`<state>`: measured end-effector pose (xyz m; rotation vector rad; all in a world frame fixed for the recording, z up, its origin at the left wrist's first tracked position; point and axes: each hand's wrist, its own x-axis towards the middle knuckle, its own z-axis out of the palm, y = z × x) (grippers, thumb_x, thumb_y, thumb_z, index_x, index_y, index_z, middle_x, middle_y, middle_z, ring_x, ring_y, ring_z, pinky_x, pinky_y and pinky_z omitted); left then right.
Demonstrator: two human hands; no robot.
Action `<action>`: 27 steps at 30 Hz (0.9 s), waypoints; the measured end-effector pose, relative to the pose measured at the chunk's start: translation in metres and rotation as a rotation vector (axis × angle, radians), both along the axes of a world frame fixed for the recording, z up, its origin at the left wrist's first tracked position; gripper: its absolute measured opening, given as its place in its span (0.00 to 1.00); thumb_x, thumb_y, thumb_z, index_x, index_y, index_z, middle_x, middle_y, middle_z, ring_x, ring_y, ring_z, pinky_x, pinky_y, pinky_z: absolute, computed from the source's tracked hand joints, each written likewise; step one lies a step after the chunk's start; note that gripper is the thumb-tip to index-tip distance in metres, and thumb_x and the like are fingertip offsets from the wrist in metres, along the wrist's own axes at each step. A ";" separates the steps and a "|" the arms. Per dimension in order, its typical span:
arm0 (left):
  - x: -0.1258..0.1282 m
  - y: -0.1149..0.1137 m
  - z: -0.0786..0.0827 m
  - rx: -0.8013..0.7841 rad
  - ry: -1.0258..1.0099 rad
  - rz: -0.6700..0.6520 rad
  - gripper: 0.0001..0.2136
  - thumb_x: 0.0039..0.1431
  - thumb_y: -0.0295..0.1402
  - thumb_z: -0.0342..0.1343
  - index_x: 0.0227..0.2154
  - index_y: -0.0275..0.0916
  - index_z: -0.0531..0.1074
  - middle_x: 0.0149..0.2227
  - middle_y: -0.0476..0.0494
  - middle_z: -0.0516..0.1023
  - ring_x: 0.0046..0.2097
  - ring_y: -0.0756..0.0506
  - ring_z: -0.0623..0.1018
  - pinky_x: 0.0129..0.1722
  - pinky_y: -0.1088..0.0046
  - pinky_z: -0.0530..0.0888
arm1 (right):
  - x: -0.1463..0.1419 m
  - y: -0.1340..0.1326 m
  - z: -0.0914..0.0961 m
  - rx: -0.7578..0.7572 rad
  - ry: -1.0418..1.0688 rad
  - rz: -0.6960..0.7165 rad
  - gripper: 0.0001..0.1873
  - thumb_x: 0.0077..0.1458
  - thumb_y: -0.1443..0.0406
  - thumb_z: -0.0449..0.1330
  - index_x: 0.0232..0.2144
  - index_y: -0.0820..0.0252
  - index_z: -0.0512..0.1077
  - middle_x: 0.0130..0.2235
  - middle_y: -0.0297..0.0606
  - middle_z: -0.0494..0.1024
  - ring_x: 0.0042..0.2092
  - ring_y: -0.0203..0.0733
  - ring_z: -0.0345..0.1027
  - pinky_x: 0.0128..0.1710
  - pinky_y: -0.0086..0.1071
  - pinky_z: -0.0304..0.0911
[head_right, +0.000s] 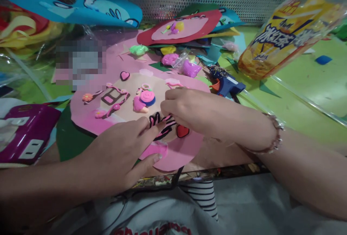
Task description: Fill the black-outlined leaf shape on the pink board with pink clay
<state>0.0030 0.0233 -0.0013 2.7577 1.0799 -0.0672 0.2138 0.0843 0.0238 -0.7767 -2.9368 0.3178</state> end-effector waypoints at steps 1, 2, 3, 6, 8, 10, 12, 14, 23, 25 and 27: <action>0.000 0.000 0.000 0.012 0.002 0.000 0.20 0.66 0.39 0.41 0.56 0.32 0.60 0.42 0.35 0.67 0.41 0.35 0.71 0.36 0.57 0.70 | -0.001 0.000 0.000 0.007 0.006 -0.008 0.12 0.60 0.70 0.49 0.41 0.62 0.72 0.39 0.43 0.71 0.40 0.42 0.65 0.37 0.35 0.61; 0.001 0.000 0.000 0.027 0.004 -0.001 0.21 0.66 0.39 0.40 0.56 0.32 0.59 0.42 0.35 0.67 0.41 0.36 0.71 0.36 0.57 0.70 | -0.002 0.000 0.000 0.015 0.012 -0.018 0.12 0.60 0.71 0.50 0.41 0.62 0.72 0.39 0.43 0.71 0.40 0.42 0.65 0.37 0.35 0.61; 0.002 0.000 0.001 0.039 0.009 -0.002 0.21 0.67 0.39 0.39 0.56 0.32 0.60 0.41 0.35 0.67 0.40 0.36 0.71 0.35 0.57 0.71 | -0.002 0.000 -0.001 0.022 0.018 -0.030 0.12 0.59 0.72 0.50 0.41 0.62 0.72 0.39 0.43 0.71 0.40 0.42 0.65 0.37 0.35 0.61; 0.005 0.001 0.006 0.047 0.058 -0.007 0.20 0.67 0.40 0.39 0.54 0.32 0.63 0.39 0.35 0.67 0.37 0.37 0.72 0.32 0.60 0.71 | -0.004 -0.001 -0.001 0.035 0.032 -0.055 0.12 0.58 0.73 0.51 0.40 0.64 0.72 0.39 0.43 0.71 0.40 0.42 0.65 0.37 0.35 0.61; 0.007 0.001 0.009 0.046 0.101 -0.011 0.21 0.67 0.40 0.39 0.55 0.31 0.63 0.38 0.35 0.68 0.36 0.37 0.72 0.31 0.60 0.71 | -0.005 -0.002 -0.001 0.036 0.036 -0.058 0.12 0.58 0.73 0.51 0.40 0.64 0.72 0.38 0.43 0.71 0.39 0.41 0.65 0.37 0.35 0.61; 0.008 0.002 0.010 0.057 0.127 -0.013 0.23 0.67 0.40 0.39 0.58 0.30 0.60 0.38 0.34 0.68 0.37 0.36 0.73 0.31 0.60 0.72 | -0.005 -0.003 -0.001 0.032 0.042 -0.055 0.12 0.58 0.73 0.51 0.41 0.64 0.72 0.38 0.42 0.70 0.39 0.41 0.65 0.37 0.34 0.61; 0.009 0.001 0.010 0.072 0.134 -0.014 0.24 0.67 0.40 0.39 0.59 0.30 0.58 0.39 0.33 0.68 0.37 0.36 0.73 0.31 0.59 0.72 | -0.006 -0.003 -0.001 0.026 0.044 -0.062 0.12 0.58 0.73 0.51 0.40 0.63 0.72 0.37 0.42 0.70 0.39 0.41 0.65 0.37 0.34 0.61; 0.007 0.000 0.009 0.087 0.113 0.002 0.24 0.67 0.40 0.40 0.59 0.30 0.58 0.41 0.32 0.68 0.37 0.36 0.74 0.31 0.59 0.73 | -0.006 -0.002 -0.001 0.023 0.066 -0.069 0.12 0.58 0.73 0.51 0.39 0.63 0.72 0.36 0.41 0.70 0.38 0.40 0.64 0.36 0.33 0.60; 0.003 0.000 0.005 0.056 0.067 0.011 0.23 0.66 0.38 0.41 0.58 0.29 0.59 0.40 0.34 0.68 0.37 0.38 0.73 0.33 0.60 0.72 | -0.005 0.002 0.000 0.027 0.056 -0.103 0.11 0.60 0.72 0.51 0.39 0.65 0.73 0.34 0.40 0.70 0.35 0.38 0.63 0.35 0.33 0.59; 0.003 0.001 0.006 0.052 0.059 0.013 0.23 0.66 0.38 0.41 0.59 0.29 0.58 0.40 0.34 0.68 0.37 0.38 0.73 0.33 0.60 0.73 | -0.005 0.002 0.000 0.018 0.059 -0.104 0.11 0.60 0.71 0.50 0.39 0.66 0.73 0.34 0.40 0.70 0.35 0.38 0.63 0.35 0.33 0.59; 0.004 0.002 0.006 0.044 0.065 0.012 0.23 0.66 0.38 0.41 0.60 0.31 0.58 0.41 0.34 0.68 0.37 0.38 0.74 0.32 0.60 0.73 | -0.005 0.002 -0.001 0.019 0.076 -0.103 0.12 0.60 0.72 0.50 0.39 0.66 0.73 0.35 0.41 0.70 0.36 0.38 0.64 0.36 0.33 0.60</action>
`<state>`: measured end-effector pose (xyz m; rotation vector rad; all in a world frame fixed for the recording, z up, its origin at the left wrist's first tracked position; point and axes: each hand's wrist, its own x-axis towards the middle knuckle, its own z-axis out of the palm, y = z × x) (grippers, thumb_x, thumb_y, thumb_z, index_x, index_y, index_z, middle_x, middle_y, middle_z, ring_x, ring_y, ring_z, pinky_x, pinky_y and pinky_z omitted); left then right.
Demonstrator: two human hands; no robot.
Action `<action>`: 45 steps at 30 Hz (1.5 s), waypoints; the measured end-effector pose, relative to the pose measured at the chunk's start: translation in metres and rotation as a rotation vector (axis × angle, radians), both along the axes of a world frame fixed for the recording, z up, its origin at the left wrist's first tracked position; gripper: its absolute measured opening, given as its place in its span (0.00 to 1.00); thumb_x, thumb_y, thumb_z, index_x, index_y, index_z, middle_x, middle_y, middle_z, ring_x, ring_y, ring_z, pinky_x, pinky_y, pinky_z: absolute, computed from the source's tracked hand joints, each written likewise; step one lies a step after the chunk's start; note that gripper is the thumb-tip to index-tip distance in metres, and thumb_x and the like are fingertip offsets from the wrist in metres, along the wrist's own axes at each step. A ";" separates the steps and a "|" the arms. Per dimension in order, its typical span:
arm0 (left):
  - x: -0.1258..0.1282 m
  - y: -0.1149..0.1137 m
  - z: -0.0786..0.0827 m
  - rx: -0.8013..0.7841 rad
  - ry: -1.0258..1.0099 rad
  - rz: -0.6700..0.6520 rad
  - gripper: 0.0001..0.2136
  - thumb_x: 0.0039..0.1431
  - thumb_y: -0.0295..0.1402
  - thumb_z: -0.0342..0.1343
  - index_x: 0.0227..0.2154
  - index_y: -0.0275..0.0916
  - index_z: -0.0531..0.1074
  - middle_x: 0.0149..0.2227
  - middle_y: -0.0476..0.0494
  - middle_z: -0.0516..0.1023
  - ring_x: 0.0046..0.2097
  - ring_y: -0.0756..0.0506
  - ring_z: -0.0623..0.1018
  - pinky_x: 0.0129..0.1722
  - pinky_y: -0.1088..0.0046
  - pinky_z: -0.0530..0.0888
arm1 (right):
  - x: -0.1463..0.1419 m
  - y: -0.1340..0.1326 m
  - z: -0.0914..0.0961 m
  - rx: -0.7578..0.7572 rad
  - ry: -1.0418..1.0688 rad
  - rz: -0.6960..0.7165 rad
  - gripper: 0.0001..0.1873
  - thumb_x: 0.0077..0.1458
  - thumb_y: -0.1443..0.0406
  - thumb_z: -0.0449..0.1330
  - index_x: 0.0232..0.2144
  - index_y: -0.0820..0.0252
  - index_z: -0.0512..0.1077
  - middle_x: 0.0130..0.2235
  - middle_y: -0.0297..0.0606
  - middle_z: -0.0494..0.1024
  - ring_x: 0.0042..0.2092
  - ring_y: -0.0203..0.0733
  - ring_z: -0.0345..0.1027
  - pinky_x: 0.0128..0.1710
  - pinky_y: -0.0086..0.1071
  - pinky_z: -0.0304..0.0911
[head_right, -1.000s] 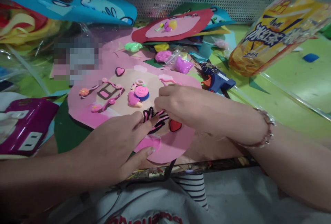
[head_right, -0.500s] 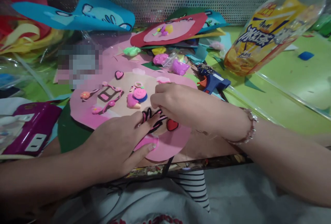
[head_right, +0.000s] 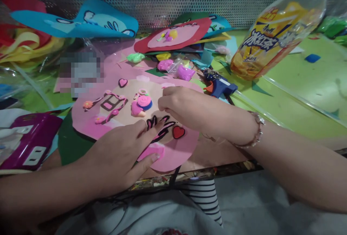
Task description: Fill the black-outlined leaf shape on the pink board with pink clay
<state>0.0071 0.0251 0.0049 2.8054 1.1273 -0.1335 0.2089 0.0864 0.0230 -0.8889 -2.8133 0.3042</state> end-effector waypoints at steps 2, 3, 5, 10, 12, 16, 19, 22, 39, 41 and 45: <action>0.001 0.000 0.001 -0.002 0.021 -0.007 0.23 0.66 0.39 0.42 0.59 0.32 0.59 0.40 0.34 0.69 0.36 0.37 0.74 0.31 0.60 0.73 | 0.000 0.000 -0.002 0.007 0.020 0.015 0.12 0.59 0.73 0.50 0.39 0.65 0.73 0.35 0.41 0.71 0.36 0.39 0.65 0.36 0.33 0.60; 0.001 0.000 0.001 0.003 0.031 -0.010 0.23 0.66 0.39 0.42 0.59 0.33 0.60 0.40 0.35 0.69 0.35 0.37 0.74 0.31 0.60 0.73 | 0.000 0.001 -0.003 0.012 0.027 0.025 0.12 0.59 0.74 0.50 0.39 0.65 0.73 0.36 0.42 0.72 0.37 0.39 0.65 0.37 0.34 0.60; 0.002 0.001 0.003 0.030 0.047 -0.009 0.22 0.66 0.40 0.42 0.57 0.33 0.62 0.39 0.35 0.69 0.34 0.38 0.74 0.29 0.61 0.72 | -0.001 0.001 -0.005 0.019 0.038 0.046 0.13 0.58 0.75 0.50 0.38 0.64 0.73 0.37 0.42 0.73 0.39 0.40 0.66 0.38 0.34 0.61; 0.004 0.001 0.004 0.078 0.076 -0.020 0.22 0.66 0.40 0.41 0.56 0.31 0.63 0.39 0.33 0.70 0.33 0.38 0.74 0.27 0.65 0.72 | -0.001 0.000 -0.003 0.024 0.037 0.025 0.12 0.58 0.74 0.50 0.37 0.63 0.73 0.35 0.41 0.73 0.37 0.40 0.66 0.37 0.34 0.61; 0.004 0.001 0.003 0.088 0.085 -0.014 0.22 0.66 0.40 0.42 0.58 0.32 0.61 0.39 0.33 0.70 0.34 0.38 0.75 0.28 0.65 0.73 | -0.002 0.000 -0.001 0.015 0.028 0.014 0.12 0.59 0.73 0.50 0.38 0.64 0.74 0.35 0.41 0.73 0.37 0.39 0.65 0.37 0.34 0.61; 0.003 0.000 0.003 0.103 0.080 -0.016 0.23 0.66 0.39 0.43 0.61 0.36 0.58 0.41 0.33 0.69 0.33 0.39 0.75 0.28 0.65 0.73 | -0.003 -0.001 0.000 0.018 0.024 0.000 0.12 0.60 0.72 0.50 0.37 0.64 0.74 0.35 0.42 0.74 0.37 0.39 0.66 0.37 0.33 0.61; 0.003 0.000 0.004 0.085 0.049 -0.019 0.23 0.66 0.38 0.43 0.61 0.36 0.57 0.41 0.34 0.69 0.32 0.40 0.75 0.27 0.67 0.72 | -0.003 -0.001 0.000 0.029 0.035 0.018 0.12 0.61 0.70 0.50 0.35 0.61 0.74 0.35 0.40 0.75 0.37 0.39 0.66 0.37 0.33 0.61; 0.004 0.000 0.004 0.072 0.048 0.000 0.24 0.65 0.38 0.44 0.62 0.36 0.57 0.41 0.34 0.69 0.33 0.39 0.75 0.27 0.66 0.72 | -0.002 -0.002 0.001 0.023 0.038 0.022 0.13 0.61 0.70 0.50 0.34 0.60 0.75 0.35 0.39 0.76 0.37 0.38 0.67 0.36 0.33 0.61; -0.010 -0.007 -0.013 0.301 -0.103 -0.064 0.22 0.61 0.34 0.48 0.50 0.18 0.63 0.35 0.34 0.69 0.35 0.37 0.71 0.30 0.61 0.72 | -0.005 -0.003 -0.004 -0.027 0.144 0.049 0.15 0.56 0.78 0.50 0.39 0.65 0.75 0.38 0.40 0.77 0.39 0.37 0.69 0.40 0.29 0.64; -0.009 -0.006 -0.011 0.246 -0.089 -0.025 0.19 0.60 0.36 0.49 0.46 0.22 0.67 0.33 0.37 0.68 0.33 0.38 0.71 0.28 0.61 0.71 | -0.005 -0.003 -0.004 -0.002 0.164 0.055 0.15 0.56 0.78 0.51 0.39 0.66 0.75 0.37 0.40 0.77 0.39 0.37 0.69 0.40 0.29 0.64; -0.008 -0.003 -0.008 0.179 -0.085 -0.008 0.12 0.60 0.34 0.49 0.39 0.28 0.69 0.31 0.40 0.67 0.32 0.38 0.71 0.27 0.62 0.70 | -0.005 -0.004 -0.003 0.031 0.181 0.047 0.12 0.56 0.76 0.53 0.37 0.66 0.75 0.35 0.39 0.77 0.37 0.36 0.69 0.37 0.28 0.63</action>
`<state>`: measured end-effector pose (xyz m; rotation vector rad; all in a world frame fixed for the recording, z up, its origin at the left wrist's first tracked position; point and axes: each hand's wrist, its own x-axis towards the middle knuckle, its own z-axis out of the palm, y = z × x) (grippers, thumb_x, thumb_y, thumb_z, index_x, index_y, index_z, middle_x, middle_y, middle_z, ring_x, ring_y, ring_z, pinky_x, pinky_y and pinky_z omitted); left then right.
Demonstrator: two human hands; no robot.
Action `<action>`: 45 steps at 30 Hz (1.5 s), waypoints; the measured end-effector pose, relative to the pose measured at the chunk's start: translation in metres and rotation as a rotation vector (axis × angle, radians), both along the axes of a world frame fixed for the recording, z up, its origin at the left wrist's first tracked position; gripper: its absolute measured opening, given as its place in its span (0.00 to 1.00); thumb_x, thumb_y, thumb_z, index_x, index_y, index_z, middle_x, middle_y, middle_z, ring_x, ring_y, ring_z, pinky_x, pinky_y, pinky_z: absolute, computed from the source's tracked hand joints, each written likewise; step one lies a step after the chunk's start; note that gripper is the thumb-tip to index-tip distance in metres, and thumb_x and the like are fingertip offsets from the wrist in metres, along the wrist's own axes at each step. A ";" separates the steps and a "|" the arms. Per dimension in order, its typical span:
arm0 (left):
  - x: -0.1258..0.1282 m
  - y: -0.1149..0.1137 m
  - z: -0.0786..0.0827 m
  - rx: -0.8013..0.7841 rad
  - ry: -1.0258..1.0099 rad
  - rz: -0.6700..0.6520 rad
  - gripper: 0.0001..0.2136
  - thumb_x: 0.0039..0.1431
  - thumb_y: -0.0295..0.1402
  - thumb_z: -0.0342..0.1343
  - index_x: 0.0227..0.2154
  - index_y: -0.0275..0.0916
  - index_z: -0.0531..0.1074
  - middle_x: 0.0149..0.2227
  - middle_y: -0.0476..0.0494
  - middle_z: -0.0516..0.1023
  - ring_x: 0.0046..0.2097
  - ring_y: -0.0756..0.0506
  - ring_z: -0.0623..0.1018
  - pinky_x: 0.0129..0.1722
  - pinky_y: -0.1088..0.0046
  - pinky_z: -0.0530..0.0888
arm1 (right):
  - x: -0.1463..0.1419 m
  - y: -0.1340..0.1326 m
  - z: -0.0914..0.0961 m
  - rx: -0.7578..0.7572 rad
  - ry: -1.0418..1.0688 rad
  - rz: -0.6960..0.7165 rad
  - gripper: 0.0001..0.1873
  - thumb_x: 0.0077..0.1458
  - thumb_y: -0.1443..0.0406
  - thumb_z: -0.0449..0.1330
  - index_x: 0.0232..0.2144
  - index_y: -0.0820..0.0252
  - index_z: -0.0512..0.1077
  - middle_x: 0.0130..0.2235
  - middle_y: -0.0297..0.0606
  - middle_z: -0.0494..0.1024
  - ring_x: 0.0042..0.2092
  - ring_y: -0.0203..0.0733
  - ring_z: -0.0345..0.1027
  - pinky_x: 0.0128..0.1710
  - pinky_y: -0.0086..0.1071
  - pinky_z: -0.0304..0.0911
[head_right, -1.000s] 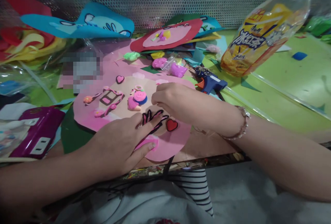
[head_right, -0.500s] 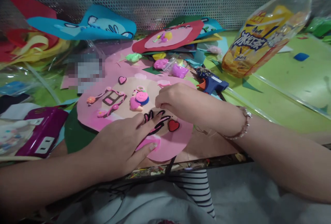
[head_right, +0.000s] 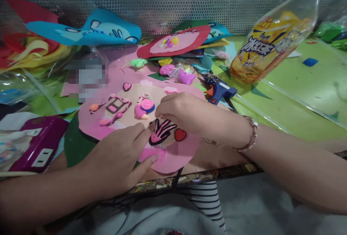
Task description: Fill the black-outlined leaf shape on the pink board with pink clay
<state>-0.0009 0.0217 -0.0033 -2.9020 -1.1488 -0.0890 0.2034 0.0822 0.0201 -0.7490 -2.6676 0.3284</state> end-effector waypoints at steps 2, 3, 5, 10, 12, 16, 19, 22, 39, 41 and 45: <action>0.000 0.000 0.001 -0.001 0.007 -0.008 0.12 0.60 0.33 0.49 0.39 0.28 0.69 0.30 0.40 0.67 0.31 0.39 0.71 0.26 0.62 0.70 | -0.001 0.000 0.001 0.002 -0.006 -0.018 0.11 0.57 0.75 0.54 0.36 0.65 0.76 0.35 0.38 0.77 0.35 0.35 0.69 0.36 0.28 0.63; 0.000 0.000 0.001 0.004 0.008 -0.012 0.13 0.60 0.34 0.49 0.39 0.28 0.69 0.30 0.40 0.67 0.31 0.39 0.71 0.26 0.62 0.70 | -0.001 -0.001 0.002 0.003 -0.009 -0.029 0.10 0.57 0.74 0.54 0.36 0.65 0.76 0.34 0.38 0.77 0.35 0.35 0.69 0.36 0.28 0.63; -0.001 0.000 0.000 0.030 0.009 -0.036 0.14 0.61 0.34 0.47 0.41 0.26 0.69 0.30 0.39 0.67 0.30 0.38 0.71 0.25 0.62 0.70 | -0.002 0.000 0.002 0.012 -0.010 -0.049 0.10 0.57 0.74 0.55 0.35 0.65 0.76 0.34 0.38 0.77 0.35 0.35 0.69 0.36 0.28 0.63; -0.004 -0.004 -0.005 0.143 -0.084 -0.181 0.14 0.64 0.33 0.42 0.42 0.28 0.69 0.33 0.36 0.70 0.32 0.36 0.73 0.25 0.60 0.71 | -0.001 0.002 0.001 0.034 0.003 -0.042 0.09 0.58 0.73 0.55 0.34 0.67 0.76 0.34 0.40 0.76 0.36 0.36 0.68 0.37 0.29 0.62; -0.005 -0.005 -0.007 0.155 -0.113 -0.199 0.14 0.64 0.33 0.42 0.42 0.28 0.69 0.35 0.35 0.71 0.32 0.36 0.74 0.25 0.59 0.71 | -0.001 0.002 0.000 0.025 0.002 -0.037 0.09 0.57 0.73 0.55 0.35 0.67 0.76 0.34 0.40 0.76 0.36 0.36 0.68 0.37 0.29 0.62; -0.004 -0.005 -0.008 0.080 -0.085 -0.158 0.16 0.64 0.33 0.42 0.44 0.26 0.69 0.36 0.33 0.72 0.32 0.35 0.75 0.25 0.58 0.73 | -0.001 0.002 -0.001 0.003 0.002 -0.019 0.09 0.58 0.73 0.54 0.34 0.67 0.75 0.34 0.40 0.75 0.35 0.36 0.68 0.36 0.28 0.62; -0.003 -0.003 -0.006 -0.009 -0.050 -0.116 0.18 0.64 0.34 0.43 0.51 0.27 0.66 0.40 0.31 0.72 0.34 0.36 0.75 0.28 0.57 0.74 | -0.001 0.001 -0.002 -0.013 0.005 -0.004 0.09 0.58 0.73 0.54 0.34 0.67 0.75 0.33 0.40 0.74 0.35 0.35 0.67 0.36 0.28 0.62; -0.002 -0.001 -0.004 -0.036 -0.052 -0.148 0.17 0.64 0.32 0.44 0.52 0.28 0.65 0.40 0.32 0.72 0.36 0.36 0.75 0.30 0.58 0.75 | -0.001 0.001 -0.002 -0.029 0.009 -0.007 0.09 0.58 0.74 0.54 0.34 0.67 0.75 0.33 0.41 0.74 0.35 0.36 0.67 0.36 0.28 0.62; -0.006 -0.007 -0.009 0.094 -0.077 -0.219 0.16 0.64 0.31 0.43 0.47 0.25 0.67 0.32 0.39 0.69 0.30 0.38 0.71 0.25 0.60 0.71 | -0.006 -0.001 0.008 -0.519 0.063 -0.045 0.11 0.53 0.75 0.56 0.36 0.60 0.76 0.40 0.37 0.76 0.42 0.34 0.70 0.41 0.27 0.67; -0.007 -0.007 -0.010 0.071 -0.076 -0.212 0.16 0.64 0.31 0.43 0.48 0.24 0.66 0.33 0.38 0.69 0.31 0.38 0.71 0.26 0.59 0.71 | -0.006 -0.003 0.011 -0.543 0.076 -0.046 0.11 0.54 0.74 0.56 0.37 0.60 0.76 0.41 0.37 0.77 0.43 0.34 0.71 0.43 0.27 0.67; -0.006 -0.006 -0.008 0.061 -0.077 -0.209 0.15 0.64 0.30 0.43 0.47 0.25 0.67 0.33 0.37 0.69 0.31 0.37 0.71 0.27 0.59 0.71 | -0.006 -0.004 0.011 -0.567 0.092 -0.110 0.11 0.56 0.71 0.56 0.37 0.58 0.77 0.42 0.34 0.78 0.41 0.33 0.73 0.41 0.26 0.68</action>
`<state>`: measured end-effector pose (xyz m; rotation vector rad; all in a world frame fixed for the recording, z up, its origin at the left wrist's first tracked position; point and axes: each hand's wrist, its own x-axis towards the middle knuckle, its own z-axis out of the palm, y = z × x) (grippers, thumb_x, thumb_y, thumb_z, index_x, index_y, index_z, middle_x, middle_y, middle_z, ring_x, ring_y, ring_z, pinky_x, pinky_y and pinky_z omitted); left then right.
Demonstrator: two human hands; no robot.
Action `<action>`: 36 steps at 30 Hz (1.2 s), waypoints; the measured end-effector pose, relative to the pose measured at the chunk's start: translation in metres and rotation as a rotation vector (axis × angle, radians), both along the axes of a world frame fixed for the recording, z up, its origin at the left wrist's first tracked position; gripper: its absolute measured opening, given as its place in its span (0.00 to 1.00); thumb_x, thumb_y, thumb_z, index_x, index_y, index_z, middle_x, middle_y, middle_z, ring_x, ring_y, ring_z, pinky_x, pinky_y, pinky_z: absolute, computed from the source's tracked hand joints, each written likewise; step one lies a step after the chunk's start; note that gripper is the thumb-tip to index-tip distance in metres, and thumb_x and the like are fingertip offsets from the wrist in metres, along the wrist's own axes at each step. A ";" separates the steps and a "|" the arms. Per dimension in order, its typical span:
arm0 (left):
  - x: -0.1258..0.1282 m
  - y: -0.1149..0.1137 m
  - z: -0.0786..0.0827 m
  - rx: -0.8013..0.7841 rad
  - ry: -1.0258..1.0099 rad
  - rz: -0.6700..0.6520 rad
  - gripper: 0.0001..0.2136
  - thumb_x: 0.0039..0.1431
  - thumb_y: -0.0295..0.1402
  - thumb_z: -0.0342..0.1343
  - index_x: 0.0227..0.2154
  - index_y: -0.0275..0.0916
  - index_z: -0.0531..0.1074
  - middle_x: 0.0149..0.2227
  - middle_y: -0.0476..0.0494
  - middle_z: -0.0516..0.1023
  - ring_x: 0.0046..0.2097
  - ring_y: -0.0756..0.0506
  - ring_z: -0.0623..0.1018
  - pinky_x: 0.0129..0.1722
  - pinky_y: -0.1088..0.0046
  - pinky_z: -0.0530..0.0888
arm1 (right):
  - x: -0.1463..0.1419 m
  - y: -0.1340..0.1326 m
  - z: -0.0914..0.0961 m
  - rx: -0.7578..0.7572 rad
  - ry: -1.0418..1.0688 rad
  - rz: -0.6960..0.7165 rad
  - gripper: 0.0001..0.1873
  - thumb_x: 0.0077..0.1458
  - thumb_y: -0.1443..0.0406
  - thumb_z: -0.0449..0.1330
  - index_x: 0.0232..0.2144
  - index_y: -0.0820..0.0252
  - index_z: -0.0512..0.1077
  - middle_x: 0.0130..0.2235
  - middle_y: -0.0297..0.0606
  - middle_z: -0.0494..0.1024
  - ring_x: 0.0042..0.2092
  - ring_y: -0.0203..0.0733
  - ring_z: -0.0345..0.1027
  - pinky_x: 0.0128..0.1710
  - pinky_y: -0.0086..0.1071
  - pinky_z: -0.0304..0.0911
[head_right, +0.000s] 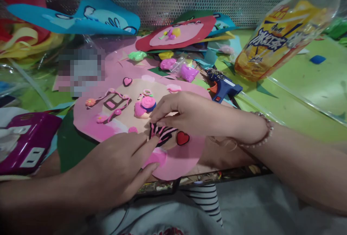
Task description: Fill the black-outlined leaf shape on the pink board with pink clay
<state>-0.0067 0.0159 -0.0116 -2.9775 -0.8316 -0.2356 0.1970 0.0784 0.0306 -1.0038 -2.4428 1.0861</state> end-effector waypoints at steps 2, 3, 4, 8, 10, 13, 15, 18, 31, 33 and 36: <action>0.001 0.000 0.001 -0.031 0.009 0.011 0.15 0.64 0.30 0.43 0.48 0.26 0.66 0.33 0.38 0.69 0.31 0.38 0.71 0.28 0.58 0.71 | 0.000 0.000 -0.002 -0.007 -0.004 -0.033 0.09 0.55 0.70 0.58 0.35 0.58 0.77 0.39 0.32 0.80 0.38 0.32 0.74 0.38 0.23 0.69; 0.001 0.001 0.002 -0.051 0.015 0.018 0.15 0.64 0.31 0.43 0.49 0.26 0.65 0.33 0.38 0.69 0.32 0.38 0.71 0.28 0.58 0.71 | 0.000 0.000 -0.003 -0.007 -0.008 -0.048 0.07 0.54 0.70 0.59 0.34 0.58 0.77 0.37 0.31 0.80 0.36 0.32 0.74 0.36 0.22 0.68; 0.001 0.001 0.002 -0.064 0.016 0.023 0.15 0.64 0.31 0.43 0.49 0.27 0.65 0.33 0.38 0.69 0.32 0.38 0.71 0.28 0.58 0.71 | 0.000 0.000 -0.003 -0.009 -0.014 -0.059 0.06 0.53 0.69 0.60 0.33 0.58 0.77 0.35 0.30 0.81 0.34 0.31 0.74 0.34 0.22 0.68; 0.000 0.001 0.002 -0.058 0.015 0.027 0.14 0.64 0.31 0.43 0.46 0.28 0.66 0.32 0.39 0.68 0.31 0.38 0.71 0.26 0.59 0.71 | 0.000 0.000 -0.001 0.045 -0.061 -0.110 0.05 0.53 0.66 0.62 0.27 0.59 0.76 0.24 0.28 0.78 0.26 0.29 0.69 0.24 0.21 0.62; 0.000 0.000 0.001 -0.034 0.017 0.020 0.13 0.63 0.31 0.44 0.45 0.28 0.67 0.31 0.40 0.68 0.30 0.38 0.71 0.25 0.59 0.71 | 0.000 -0.001 0.002 0.134 -0.099 -0.127 0.14 0.53 0.60 0.61 0.20 0.61 0.73 0.18 0.28 0.71 0.21 0.28 0.62 0.19 0.23 0.54; 0.001 -0.003 0.000 0.064 -0.007 -0.011 0.13 0.62 0.30 0.47 0.45 0.26 0.67 0.30 0.39 0.69 0.29 0.38 0.71 0.23 0.60 0.70 | 0.001 -0.002 0.003 0.270 -0.141 -0.112 0.26 0.56 0.55 0.58 0.12 0.63 0.64 0.13 0.28 0.60 0.18 0.26 0.51 0.16 0.25 0.45; 0.001 -0.004 0.000 0.140 -0.024 -0.042 0.13 0.61 0.29 0.49 0.44 0.25 0.69 0.30 0.38 0.70 0.28 0.38 0.71 0.22 0.62 0.69 | 0.000 -0.002 0.003 0.267 -0.153 -0.091 0.24 0.56 0.57 0.58 0.13 0.62 0.65 0.14 0.27 0.61 0.18 0.26 0.51 0.16 0.25 0.46; 0.001 -0.005 0.000 0.196 -0.014 -0.070 0.11 0.59 0.26 0.51 0.42 0.25 0.71 0.28 0.40 0.70 0.27 0.39 0.71 0.22 0.62 0.69 | 0.001 -0.002 0.000 0.182 -0.143 -0.059 0.09 0.53 0.68 0.60 0.22 0.59 0.73 0.19 0.26 0.71 0.20 0.27 0.61 0.19 0.23 0.55; 0.001 -0.007 -0.001 0.188 -0.016 -0.057 0.11 0.52 0.24 0.55 0.39 0.26 0.72 0.26 0.41 0.69 0.25 0.40 0.70 0.19 0.63 0.68 | 0.005 -0.007 0.005 0.323 -0.300 0.291 0.11 0.51 0.77 0.50 0.25 0.61 0.67 0.28 0.35 0.67 0.29 0.34 0.59 0.29 0.29 0.54; 0.001 -0.007 -0.002 0.192 -0.007 -0.055 0.11 0.52 0.24 0.54 0.39 0.26 0.71 0.27 0.42 0.69 0.26 0.40 0.70 0.19 0.63 0.68 | 0.004 -0.007 0.005 0.319 -0.310 0.292 0.10 0.51 0.77 0.51 0.25 0.61 0.67 0.28 0.34 0.67 0.29 0.34 0.58 0.29 0.29 0.54; 0.001 -0.006 -0.003 0.190 -0.002 -0.059 0.11 0.52 0.23 0.53 0.39 0.27 0.70 0.27 0.42 0.69 0.26 0.40 0.70 0.20 0.63 0.68 | 0.004 -0.007 0.004 0.317 -0.337 0.286 0.10 0.51 0.77 0.51 0.26 0.62 0.68 0.27 0.34 0.67 0.28 0.34 0.58 0.28 0.29 0.54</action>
